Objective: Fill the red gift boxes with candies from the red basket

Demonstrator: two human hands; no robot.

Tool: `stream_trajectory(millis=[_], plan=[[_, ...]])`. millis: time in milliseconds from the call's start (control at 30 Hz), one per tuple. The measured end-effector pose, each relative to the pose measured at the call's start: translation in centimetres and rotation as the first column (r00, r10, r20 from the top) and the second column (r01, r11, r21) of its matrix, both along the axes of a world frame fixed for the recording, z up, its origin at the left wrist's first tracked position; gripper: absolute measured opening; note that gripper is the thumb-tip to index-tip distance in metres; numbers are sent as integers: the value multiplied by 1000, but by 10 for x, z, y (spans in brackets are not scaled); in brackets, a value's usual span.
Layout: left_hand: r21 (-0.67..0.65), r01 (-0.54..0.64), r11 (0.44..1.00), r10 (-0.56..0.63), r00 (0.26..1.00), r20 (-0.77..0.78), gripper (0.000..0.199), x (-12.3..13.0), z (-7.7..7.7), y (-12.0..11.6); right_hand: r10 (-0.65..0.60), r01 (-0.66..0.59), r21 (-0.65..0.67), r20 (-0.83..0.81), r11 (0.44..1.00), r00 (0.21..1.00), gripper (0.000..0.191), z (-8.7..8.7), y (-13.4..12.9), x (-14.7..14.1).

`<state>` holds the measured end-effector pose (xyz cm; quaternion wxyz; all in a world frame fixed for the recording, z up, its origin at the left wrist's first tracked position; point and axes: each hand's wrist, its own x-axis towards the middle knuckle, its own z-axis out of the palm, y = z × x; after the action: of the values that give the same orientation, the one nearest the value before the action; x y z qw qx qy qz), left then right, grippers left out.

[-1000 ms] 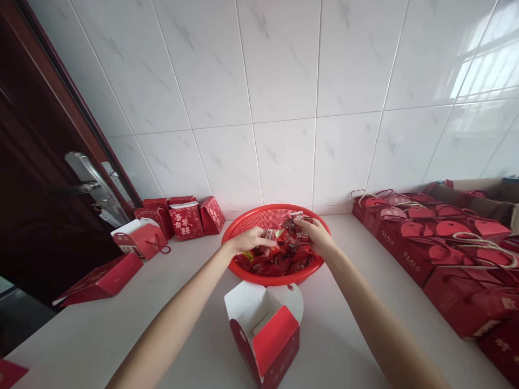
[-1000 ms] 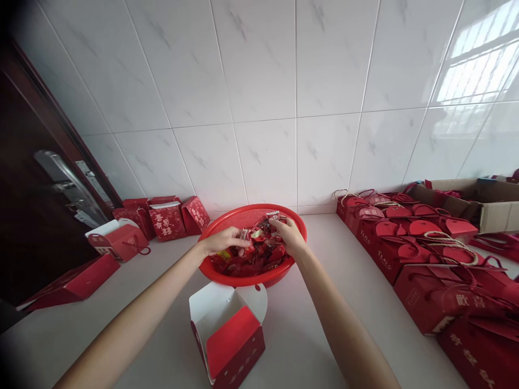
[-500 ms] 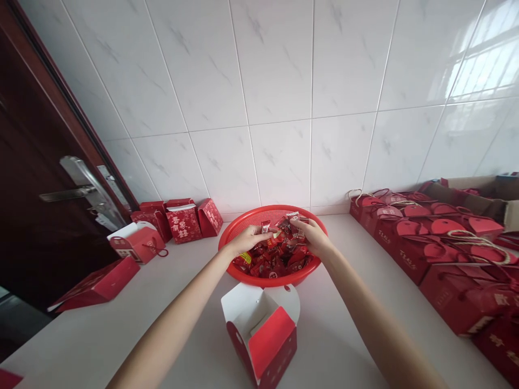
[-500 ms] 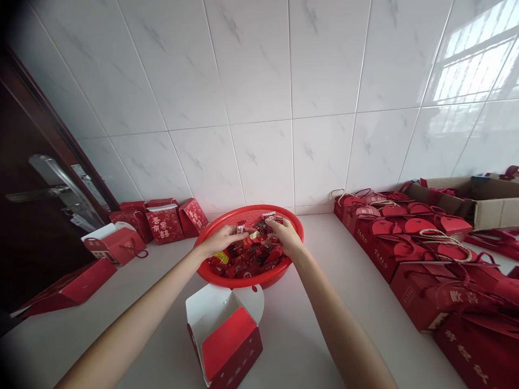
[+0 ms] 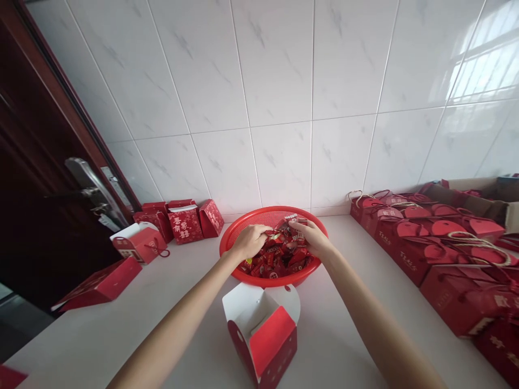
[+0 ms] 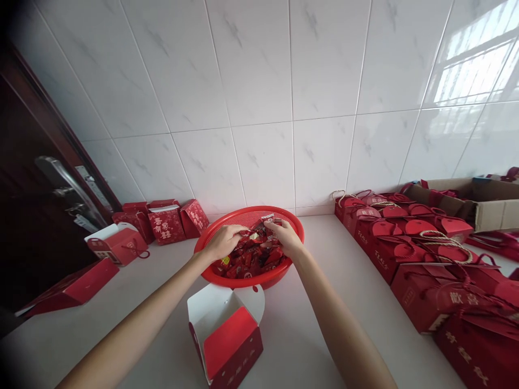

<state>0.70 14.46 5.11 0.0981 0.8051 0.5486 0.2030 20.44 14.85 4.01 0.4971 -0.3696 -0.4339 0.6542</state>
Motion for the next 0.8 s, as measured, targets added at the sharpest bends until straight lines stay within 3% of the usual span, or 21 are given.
stream_trajectory(millis=[167,300,400,567,800], plan=[[-202,-13,979,-1,998,-69,27,-8,9,1,-29,29,-2,7,1000,1000,6,0,1,-1],[-350,-24,936,-27,990,-140,33,-16,10,5,-49,49,-11,30,999,998,6,1,0,-1],[-352,-10,936,-53,984,-167,38,-12,5,8,-24,24,4,7,1000,1000,5,0,0,-1],[-390,78,918,-147,977,-151,14,0,-10,14,12,-12,28,3,1000,1000,8,-3,2,0],[-449,107,887,-176,978,-114,25,-2,-16,13,3,-3,16,22,1000,1000,8,-2,1,0]])
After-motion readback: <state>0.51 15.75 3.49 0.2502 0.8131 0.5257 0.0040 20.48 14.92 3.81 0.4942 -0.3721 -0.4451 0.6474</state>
